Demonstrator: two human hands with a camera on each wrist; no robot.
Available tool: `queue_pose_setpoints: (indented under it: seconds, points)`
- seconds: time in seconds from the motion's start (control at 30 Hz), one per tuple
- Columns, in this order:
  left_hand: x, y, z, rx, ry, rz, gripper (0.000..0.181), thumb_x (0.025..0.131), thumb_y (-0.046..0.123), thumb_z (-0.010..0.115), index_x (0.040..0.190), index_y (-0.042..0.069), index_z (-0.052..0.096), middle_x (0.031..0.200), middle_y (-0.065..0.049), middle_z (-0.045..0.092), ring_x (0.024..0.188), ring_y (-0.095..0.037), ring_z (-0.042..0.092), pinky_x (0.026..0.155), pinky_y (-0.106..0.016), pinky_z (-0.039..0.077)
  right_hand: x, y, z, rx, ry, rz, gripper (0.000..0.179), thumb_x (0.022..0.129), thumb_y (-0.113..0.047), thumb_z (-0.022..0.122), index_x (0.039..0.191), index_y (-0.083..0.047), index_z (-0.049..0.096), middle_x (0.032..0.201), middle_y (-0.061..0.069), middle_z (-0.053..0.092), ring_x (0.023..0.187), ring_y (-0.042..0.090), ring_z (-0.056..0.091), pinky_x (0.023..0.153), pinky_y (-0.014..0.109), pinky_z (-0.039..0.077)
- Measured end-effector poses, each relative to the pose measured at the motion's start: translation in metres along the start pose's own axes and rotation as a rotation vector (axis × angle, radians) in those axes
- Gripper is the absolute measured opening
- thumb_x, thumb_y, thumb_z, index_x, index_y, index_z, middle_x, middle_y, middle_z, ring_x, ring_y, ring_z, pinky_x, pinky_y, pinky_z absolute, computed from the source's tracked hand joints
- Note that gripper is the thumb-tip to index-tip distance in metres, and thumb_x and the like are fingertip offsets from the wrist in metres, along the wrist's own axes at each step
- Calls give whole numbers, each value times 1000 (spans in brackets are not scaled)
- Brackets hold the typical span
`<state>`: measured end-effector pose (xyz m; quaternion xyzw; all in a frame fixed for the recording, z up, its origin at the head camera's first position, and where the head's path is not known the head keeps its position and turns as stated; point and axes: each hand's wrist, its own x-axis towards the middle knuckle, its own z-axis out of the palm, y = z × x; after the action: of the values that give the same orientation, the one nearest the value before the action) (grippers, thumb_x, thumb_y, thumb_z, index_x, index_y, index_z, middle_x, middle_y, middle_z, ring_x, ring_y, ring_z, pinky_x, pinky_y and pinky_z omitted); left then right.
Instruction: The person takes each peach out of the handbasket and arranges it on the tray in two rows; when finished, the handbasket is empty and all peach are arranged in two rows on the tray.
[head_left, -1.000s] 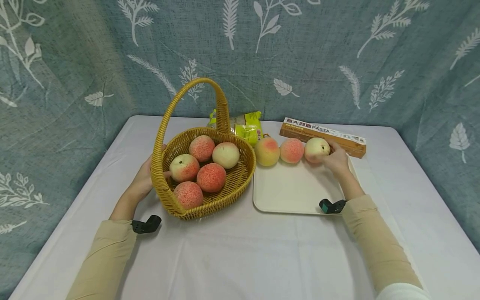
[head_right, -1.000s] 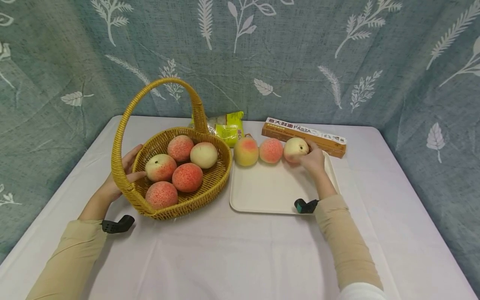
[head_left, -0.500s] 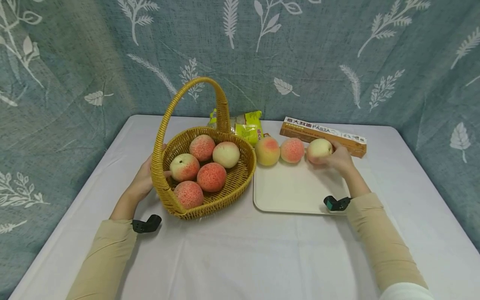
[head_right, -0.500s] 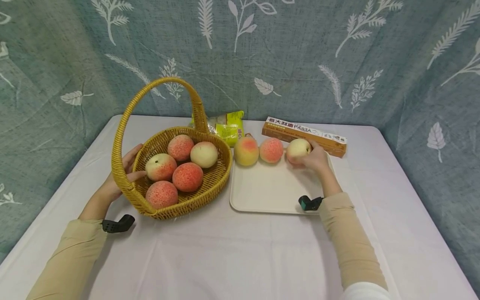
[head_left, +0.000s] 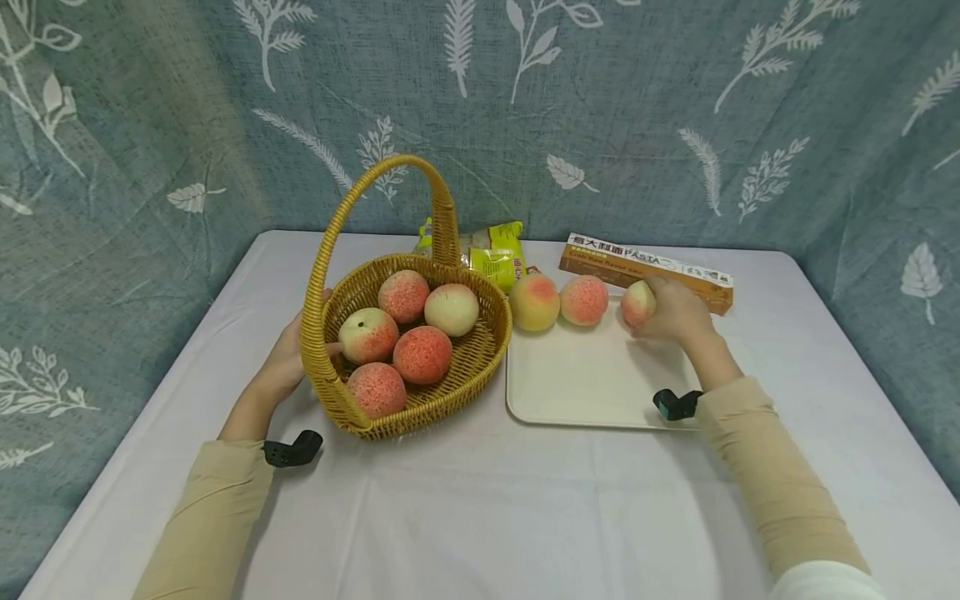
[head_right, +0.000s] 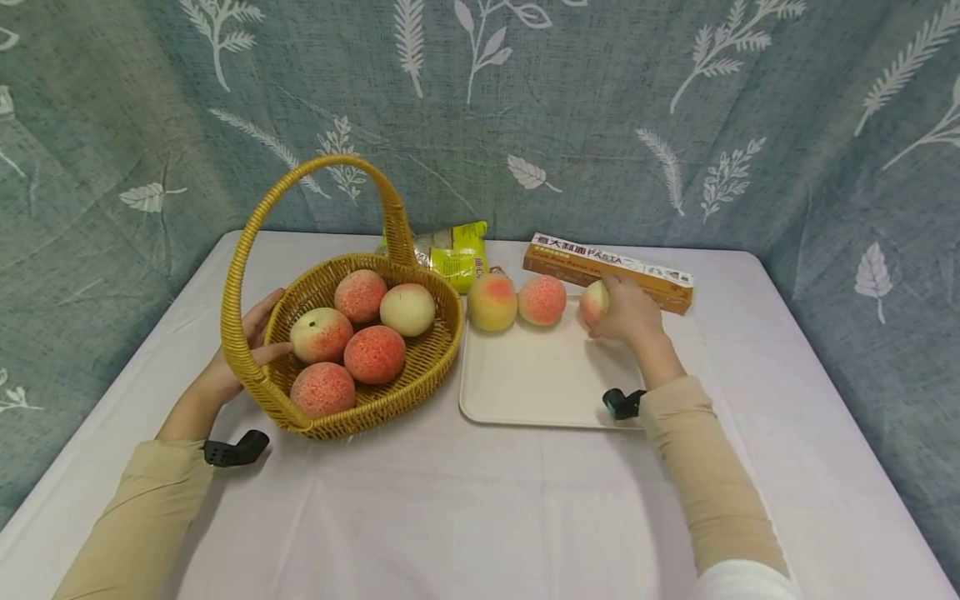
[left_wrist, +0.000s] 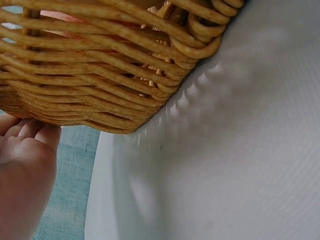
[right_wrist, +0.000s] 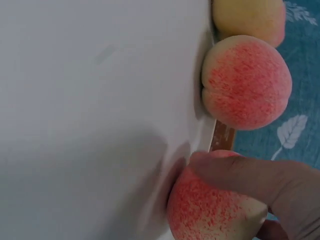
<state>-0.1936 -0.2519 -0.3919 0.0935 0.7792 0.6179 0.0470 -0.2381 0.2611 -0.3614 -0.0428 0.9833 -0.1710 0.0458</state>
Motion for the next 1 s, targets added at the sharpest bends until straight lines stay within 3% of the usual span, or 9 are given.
queue_pose_setpoints:
  seconds: [0.2,0.33,0.53,0.73,0.8,0.87,1.0]
  points:
    - [0,-1,-1,17,0,0,90,84,-4,59,156,2,5,161,-18,6,147,-36,3,116,-54,5,-2,-3,-2,-111,19,-15,78,78,-24,74,140,8,40,132,35,47,115,52,48,90,63,42]
    - [0,-1,-1,23,0,-3,90,84,-4,59,156,3,5,161,-17,6,147,-36,3,116,-54,5,-2,1,-3,-37,63,-20,74,74,-21,76,135,8,45,122,34,54,110,51,52,90,61,43]
    - [-1,0,-1,21,3,0,90,84,-5,59,156,2,5,161,-19,6,146,-38,4,116,-54,6,1,11,3,249,129,15,75,70,-18,82,134,7,51,124,31,57,113,46,53,94,57,44]
    - [0,-1,-1,34,4,-8,90,85,-5,60,156,3,5,161,-18,6,146,-37,4,116,-54,7,5,12,14,728,80,245,73,85,-11,69,146,8,35,142,30,43,128,38,44,99,39,45]
    - [0,-1,-1,31,4,-9,90,85,-5,60,156,3,5,161,-18,6,147,-37,4,116,-54,7,7,13,18,861,61,287,73,87,-8,65,149,7,29,147,29,37,131,35,40,96,30,45]
    - [0,-2,-2,28,3,-10,90,85,-5,60,156,3,5,161,-17,6,147,-37,4,116,-55,7,8,13,21,920,35,301,73,89,-7,63,151,6,26,150,27,33,133,31,39,90,21,45]
    - [0,-1,-2,33,7,-17,90,85,-4,60,156,4,5,161,-17,7,147,-37,5,116,-54,7,10,14,24,962,-4,293,73,91,-5,59,152,4,21,152,25,30,116,19,46,75,14,43]
